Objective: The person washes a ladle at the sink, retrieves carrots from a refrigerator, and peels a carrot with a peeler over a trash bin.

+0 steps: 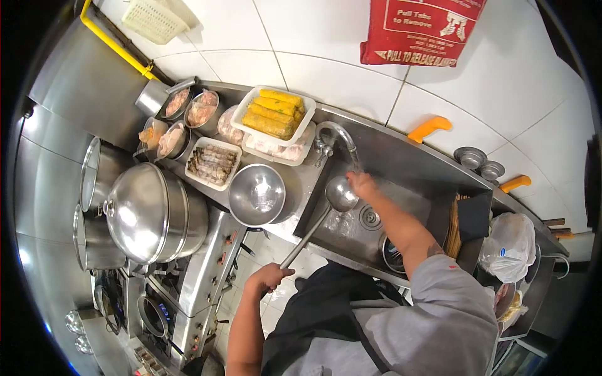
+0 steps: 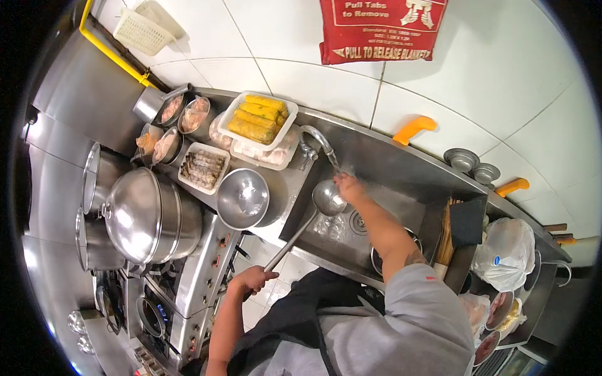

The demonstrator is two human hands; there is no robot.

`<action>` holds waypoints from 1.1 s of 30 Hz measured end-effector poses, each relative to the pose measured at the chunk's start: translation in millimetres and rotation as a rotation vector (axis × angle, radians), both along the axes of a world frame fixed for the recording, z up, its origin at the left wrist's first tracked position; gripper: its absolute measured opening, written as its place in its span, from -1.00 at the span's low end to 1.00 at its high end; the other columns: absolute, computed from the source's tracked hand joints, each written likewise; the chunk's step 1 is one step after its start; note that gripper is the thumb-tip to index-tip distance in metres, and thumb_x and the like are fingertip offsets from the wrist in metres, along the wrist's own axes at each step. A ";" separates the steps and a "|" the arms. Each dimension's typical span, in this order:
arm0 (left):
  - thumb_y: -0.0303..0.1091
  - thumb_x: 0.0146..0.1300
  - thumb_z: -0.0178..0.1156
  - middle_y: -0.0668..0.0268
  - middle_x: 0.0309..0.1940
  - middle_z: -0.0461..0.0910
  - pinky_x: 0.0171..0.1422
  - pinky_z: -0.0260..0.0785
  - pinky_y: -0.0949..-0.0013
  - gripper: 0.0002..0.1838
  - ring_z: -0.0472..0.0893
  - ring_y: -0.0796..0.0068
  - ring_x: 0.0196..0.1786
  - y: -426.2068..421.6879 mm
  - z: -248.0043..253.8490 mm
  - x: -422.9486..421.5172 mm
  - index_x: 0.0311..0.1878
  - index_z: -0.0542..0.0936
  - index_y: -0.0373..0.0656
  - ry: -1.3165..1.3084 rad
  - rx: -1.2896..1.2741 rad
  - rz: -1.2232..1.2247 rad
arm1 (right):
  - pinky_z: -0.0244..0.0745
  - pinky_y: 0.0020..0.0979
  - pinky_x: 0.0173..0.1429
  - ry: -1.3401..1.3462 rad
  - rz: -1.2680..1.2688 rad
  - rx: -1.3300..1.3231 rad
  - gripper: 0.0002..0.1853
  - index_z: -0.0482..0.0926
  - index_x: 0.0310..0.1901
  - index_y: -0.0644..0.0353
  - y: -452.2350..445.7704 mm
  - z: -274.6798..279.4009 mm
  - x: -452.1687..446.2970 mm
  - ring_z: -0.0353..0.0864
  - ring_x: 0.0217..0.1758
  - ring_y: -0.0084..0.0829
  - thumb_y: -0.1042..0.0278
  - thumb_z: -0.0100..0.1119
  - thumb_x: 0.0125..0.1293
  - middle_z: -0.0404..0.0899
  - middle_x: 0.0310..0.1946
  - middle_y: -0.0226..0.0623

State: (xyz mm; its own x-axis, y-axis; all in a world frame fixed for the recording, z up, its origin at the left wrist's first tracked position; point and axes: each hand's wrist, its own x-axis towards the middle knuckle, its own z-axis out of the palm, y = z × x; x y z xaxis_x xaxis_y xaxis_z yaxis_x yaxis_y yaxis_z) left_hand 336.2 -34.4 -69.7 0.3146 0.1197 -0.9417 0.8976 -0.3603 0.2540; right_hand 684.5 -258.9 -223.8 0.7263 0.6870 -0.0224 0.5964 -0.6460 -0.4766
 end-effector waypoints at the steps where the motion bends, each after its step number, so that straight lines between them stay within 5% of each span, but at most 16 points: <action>1: 0.10 0.18 0.29 0.32 -0.72 0.33 -0.70 0.17 0.31 -0.47 0.31 0.46 -0.75 1.7 -0.7 -0.4 -0.50 0.46 -0.25 0.003 -0.002 -0.006 | 0.52 -0.05 0.02 -0.009 0.011 -0.033 -0.80 0.55 -0.09 0.17 1.3 -0.1 0.6 0.63 -0.06 0.02 0.32 0.10 0.30 0.63 -0.12 0.01; 6: 0.13 0.19 0.27 0.28 -0.76 0.33 -0.67 0.19 0.28 -0.40 0.35 0.40 -0.76 -2.8 24.5 11.8 -0.64 0.44 -0.25 0.000 0.029 -0.071 | 0.51 -0.06 0.09 0.093 0.090 -0.427 -0.77 0.55 -0.03 0.12 2.7 14.6 10.9 0.61 0.03 -0.04 0.38 0.03 0.32 0.63 -0.08 -0.04; 9: 0.14 0.19 0.26 0.27 -0.77 0.34 -0.65 0.20 0.25 -0.39 0.37 0.39 -0.76 -3.7 29.0 14.4 -0.65 0.44 -0.26 -0.052 0.028 -0.077 | 0.50 -0.06 0.12 -0.062 0.126 -0.161 -0.76 0.60 -0.05 0.12 8.6 32.5 -3.1 0.61 0.06 -0.03 0.32 -0.01 0.35 0.64 -0.07 -0.03; 11: 0.19 0.17 0.24 0.22 -0.77 0.37 -0.63 0.23 0.22 -0.35 0.38 0.35 -0.75 0.6 18.1 8.8 -0.66 0.44 -0.29 -0.047 0.011 -0.095 | 0.51 -0.08 0.15 -0.088 0.080 -0.162 -0.66 0.63 -0.02 0.18 12.7 -9.9 3.5 0.62 0.08 0.01 0.22 -0.13 0.46 0.60 0.04 -0.06; 13: 0.21 0.16 0.23 0.19 -0.78 0.37 -0.62 0.27 0.21 -0.32 0.39 0.32 -0.75 0.1 23.4 12.1 -0.69 0.43 -0.30 -0.058 0.029 -0.134 | 0.53 -0.07 0.13 0.124 0.011 -0.514 -0.66 0.66 -0.10 0.18 24.6 27.4 3.6 0.61 0.11 -0.02 0.19 -0.10 0.47 0.61 0.03 -0.06; 18: 0.19 0.18 0.22 0.17 -0.80 0.33 -0.64 0.29 0.18 -0.29 0.41 0.26 -0.75 -0.8 20.9 15.9 -0.74 0.39 -0.33 -0.077 0.017 -0.133 | 0.55 -0.12 0.11 0.055 0.081 -0.583 -0.61 0.67 -0.09 0.17 17.9 31.6 10.3 0.64 0.07 -0.06 0.03 0.02 0.42 0.65 -0.06 -0.07; 21: 0.18 0.19 0.21 0.17 -0.77 0.35 -0.65 0.28 0.20 -0.32 0.40 0.27 -0.75 -3.0 20.9 10.4 -0.68 0.39 -0.33 -0.076 0.012 -0.107 | 0.55 -0.15 0.11 -0.035 0.097 -0.401 -0.61 0.69 -0.10 0.13 18.5 16.4 9.6 0.66 0.03 -0.08 0.00 0.04 0.40 0.67 -0.07 -0.08; 24: 0.18 0.19 0.21 0.18 -0.74 0.37 -0.65 0.27 0.20 -0.33 0.41 0.28 -0.74 -7.4 23.7 5.0 -0.65 0.41 -0.33 -0.076 0.024 -0.086 | 0.56 -0.14 0.09 0.044 0.043 -0.531 -0.64 0.70 -0.12 0.10 21.1 47.5 -0.1 0.67 0.01 -0.07 0.02 0.04 0.40 0.66 -0.04 -0.12; 30: 0.17 0.18 0.21 0.13 -0.71 0.43 -0.64 0.26 0.18 -0.34 0.43 0.25 -0.71 -5.6 22.9 -2.1 -0.51 0.53 -0.43 -0.066 0.022 -0.067 | 0.55 -0.10 0.02 -0.124 0.148 -0.386 -0.61 0.62 -0.03 0.11 21.4 19.4 0.2 0.69 -0.06 -0.10 -0.02 -0.02 0.43 0.67 -0.10 -0.10; 33: 0.17 0.18 0.22 0.09 -0.69 0.46 -0.60 0.29 0.16 -0.32 0.44 0.24 -0.70 -8.2 21.6 -8.2 -0.44 0.56 -0.48 -0.076 0.041 -0.095 | 0.59 -0.14 -0.02 -0.017 0.152 -0.585 -0.66 0.60 -0.12 0.16 26.6 44.0 -1.0 0.69 -0.05 -0.09 0.06 0.01 0.40 0.68 -0.12 -0.13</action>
